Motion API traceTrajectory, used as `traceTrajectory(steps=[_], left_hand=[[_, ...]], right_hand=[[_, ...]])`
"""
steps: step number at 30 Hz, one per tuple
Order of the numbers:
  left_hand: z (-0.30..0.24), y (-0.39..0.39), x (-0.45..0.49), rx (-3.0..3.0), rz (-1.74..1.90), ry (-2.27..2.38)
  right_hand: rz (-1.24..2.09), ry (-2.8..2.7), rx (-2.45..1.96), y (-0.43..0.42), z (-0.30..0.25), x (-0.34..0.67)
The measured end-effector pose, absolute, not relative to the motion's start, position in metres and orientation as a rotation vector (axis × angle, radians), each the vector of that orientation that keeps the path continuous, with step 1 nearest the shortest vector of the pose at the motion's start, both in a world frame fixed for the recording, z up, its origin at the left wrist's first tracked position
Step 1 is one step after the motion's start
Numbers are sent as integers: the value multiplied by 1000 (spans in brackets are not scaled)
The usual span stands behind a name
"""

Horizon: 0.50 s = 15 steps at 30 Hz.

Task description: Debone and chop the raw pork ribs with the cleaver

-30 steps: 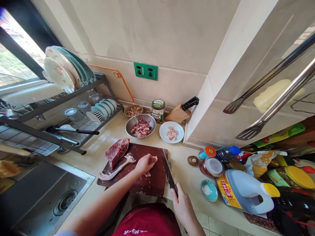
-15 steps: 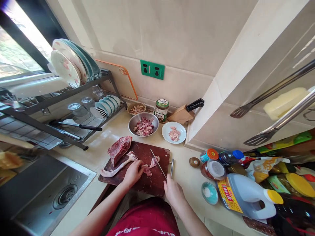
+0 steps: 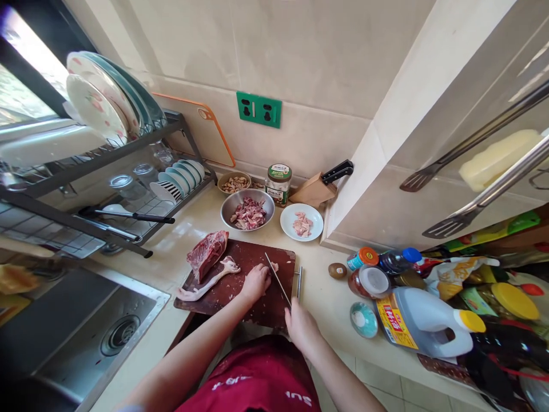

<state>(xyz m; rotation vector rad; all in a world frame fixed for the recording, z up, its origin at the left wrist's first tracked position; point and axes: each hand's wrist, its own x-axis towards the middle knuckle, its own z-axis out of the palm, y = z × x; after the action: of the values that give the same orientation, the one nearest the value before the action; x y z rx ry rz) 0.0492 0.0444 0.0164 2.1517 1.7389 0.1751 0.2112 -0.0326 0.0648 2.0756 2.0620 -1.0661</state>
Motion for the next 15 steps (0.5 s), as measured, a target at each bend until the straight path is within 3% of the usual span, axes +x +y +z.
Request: traceTrajectory(steps=[6,12,15], left_hand=[[24,47,35,2039,204,1801],[24,55,34,1800,498,1854],[22,58,53,1732,526,1813]], right_hand=[[-1194,2046,2148,-20,62,211],[-2191,1432,2350,-78,40,258],[-2340,1317,2404,-81,29,253]])
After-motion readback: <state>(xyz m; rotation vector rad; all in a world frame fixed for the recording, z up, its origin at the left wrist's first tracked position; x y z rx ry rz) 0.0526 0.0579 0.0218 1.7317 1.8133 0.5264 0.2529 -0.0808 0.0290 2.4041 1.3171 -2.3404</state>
